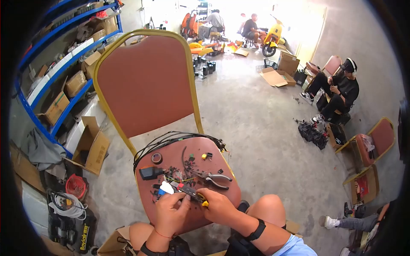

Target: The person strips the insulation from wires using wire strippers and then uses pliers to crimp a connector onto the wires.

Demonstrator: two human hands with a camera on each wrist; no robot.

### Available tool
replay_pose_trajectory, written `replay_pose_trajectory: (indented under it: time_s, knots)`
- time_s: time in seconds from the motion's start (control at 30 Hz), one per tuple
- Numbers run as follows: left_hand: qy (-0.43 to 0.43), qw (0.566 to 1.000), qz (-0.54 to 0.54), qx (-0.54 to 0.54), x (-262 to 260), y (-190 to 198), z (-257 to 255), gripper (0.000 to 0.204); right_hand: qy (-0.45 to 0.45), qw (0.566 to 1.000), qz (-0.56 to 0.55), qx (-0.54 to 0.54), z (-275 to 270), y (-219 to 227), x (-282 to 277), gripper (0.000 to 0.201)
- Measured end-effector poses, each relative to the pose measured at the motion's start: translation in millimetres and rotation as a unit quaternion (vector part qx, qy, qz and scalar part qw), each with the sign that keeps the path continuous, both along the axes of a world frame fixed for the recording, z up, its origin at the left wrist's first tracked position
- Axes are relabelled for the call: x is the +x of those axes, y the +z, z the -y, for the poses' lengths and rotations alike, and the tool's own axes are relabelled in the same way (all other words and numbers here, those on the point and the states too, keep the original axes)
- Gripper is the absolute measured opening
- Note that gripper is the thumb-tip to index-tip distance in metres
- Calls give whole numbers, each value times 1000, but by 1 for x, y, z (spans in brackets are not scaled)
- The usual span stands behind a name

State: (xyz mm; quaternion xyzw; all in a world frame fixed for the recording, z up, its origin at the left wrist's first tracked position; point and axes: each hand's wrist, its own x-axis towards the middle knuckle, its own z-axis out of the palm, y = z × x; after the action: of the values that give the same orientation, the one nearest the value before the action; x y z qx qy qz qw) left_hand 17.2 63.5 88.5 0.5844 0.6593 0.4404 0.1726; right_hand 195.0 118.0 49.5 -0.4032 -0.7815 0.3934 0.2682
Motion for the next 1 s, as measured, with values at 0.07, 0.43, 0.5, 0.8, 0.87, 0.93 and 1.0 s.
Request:
replay_pose_trajectory:
  time_s: [0.07,0.43,0.5,0.8,0.87,0.93,1.0]
  knots:
    - [-2,1000,-13,-3,-2,-1,1,10,2,1000,5,0,-1,-2,-3,45]
    - [-1,999,29,-20,-22,-15,-11,9,-18,997,37,-68,-10,-8,-23,30]
    - [-3,999,22,-31,-23,-16,-12,10,-34,995,55,-81,-13,-3,-25,22]
    - [-2,1000,-8,-28,-25,-15,-12,10,19,997,63,35,-11,-2,-19,40]
    - [-1,1000,-18,-11,-23,-15,-12,9,30,995,82,57,-12,3,-16,43]
    - [1,999,-44,14,-19,-15,-13,9,28,996,74,50,-13,5,-14,46]
    - [3,999,-50,16,-16,-15,-12,9,14,999,45,11,-11,0,-11,48]
